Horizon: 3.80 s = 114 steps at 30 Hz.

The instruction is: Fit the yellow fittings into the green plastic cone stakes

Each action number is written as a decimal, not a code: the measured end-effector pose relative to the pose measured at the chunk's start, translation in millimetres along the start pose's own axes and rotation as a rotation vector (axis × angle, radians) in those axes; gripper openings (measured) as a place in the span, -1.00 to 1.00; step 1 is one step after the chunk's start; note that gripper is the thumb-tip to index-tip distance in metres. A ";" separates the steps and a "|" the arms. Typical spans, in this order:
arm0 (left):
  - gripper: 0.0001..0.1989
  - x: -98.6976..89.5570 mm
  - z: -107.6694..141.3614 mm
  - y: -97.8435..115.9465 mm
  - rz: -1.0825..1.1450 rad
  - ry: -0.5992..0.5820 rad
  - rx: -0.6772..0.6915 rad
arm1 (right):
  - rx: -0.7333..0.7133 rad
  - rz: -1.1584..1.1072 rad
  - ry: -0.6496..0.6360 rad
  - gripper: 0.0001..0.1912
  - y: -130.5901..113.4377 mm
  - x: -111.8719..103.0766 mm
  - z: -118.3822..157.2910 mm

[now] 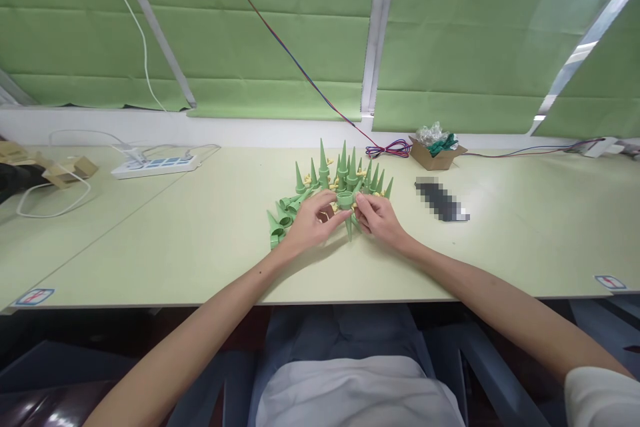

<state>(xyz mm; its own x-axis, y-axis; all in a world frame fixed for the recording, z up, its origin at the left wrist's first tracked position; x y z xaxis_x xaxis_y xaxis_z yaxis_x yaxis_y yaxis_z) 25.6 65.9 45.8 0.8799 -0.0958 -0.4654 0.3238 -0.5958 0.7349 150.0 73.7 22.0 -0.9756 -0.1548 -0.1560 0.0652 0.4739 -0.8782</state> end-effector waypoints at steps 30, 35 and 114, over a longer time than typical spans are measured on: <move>-0.58 36.0 6.2 -35.6 0.684 -0.271 -0.427 | -0.068 0.065 -0.047 -0.57 -0.7 3.9 0.0; -0.59 24.9 3.1 -30.5 0.603 -0.205 -0.347 | -0.100 0.110 -0.035 -0.54 -2.2 3.0 -0.3; -0.61 24.2 2.4 -38.8 0.593 -0.166 -0.396 | 0.093 0.120 -0.191 -0.43 8.6 12.9 -1.2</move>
<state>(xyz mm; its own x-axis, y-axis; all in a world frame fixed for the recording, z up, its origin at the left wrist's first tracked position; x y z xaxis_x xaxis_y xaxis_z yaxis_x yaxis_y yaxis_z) 33.5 84.8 4.8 0.8924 -0.4508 0.0211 -0.0618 -0.0759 0.9952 137.7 76.8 13.0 -0.9030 -0.2672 -0.3365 0.2058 0.4185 -0.8846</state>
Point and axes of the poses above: each hand's wrist, its own z-axis away from the middle knuckle, its own x-axis out of the palm, y = z × x, the point moved 10 cm from there along -z, towards the middle knuckle, and after that the axes turned 1 degree about y, right-handed, at the moved point
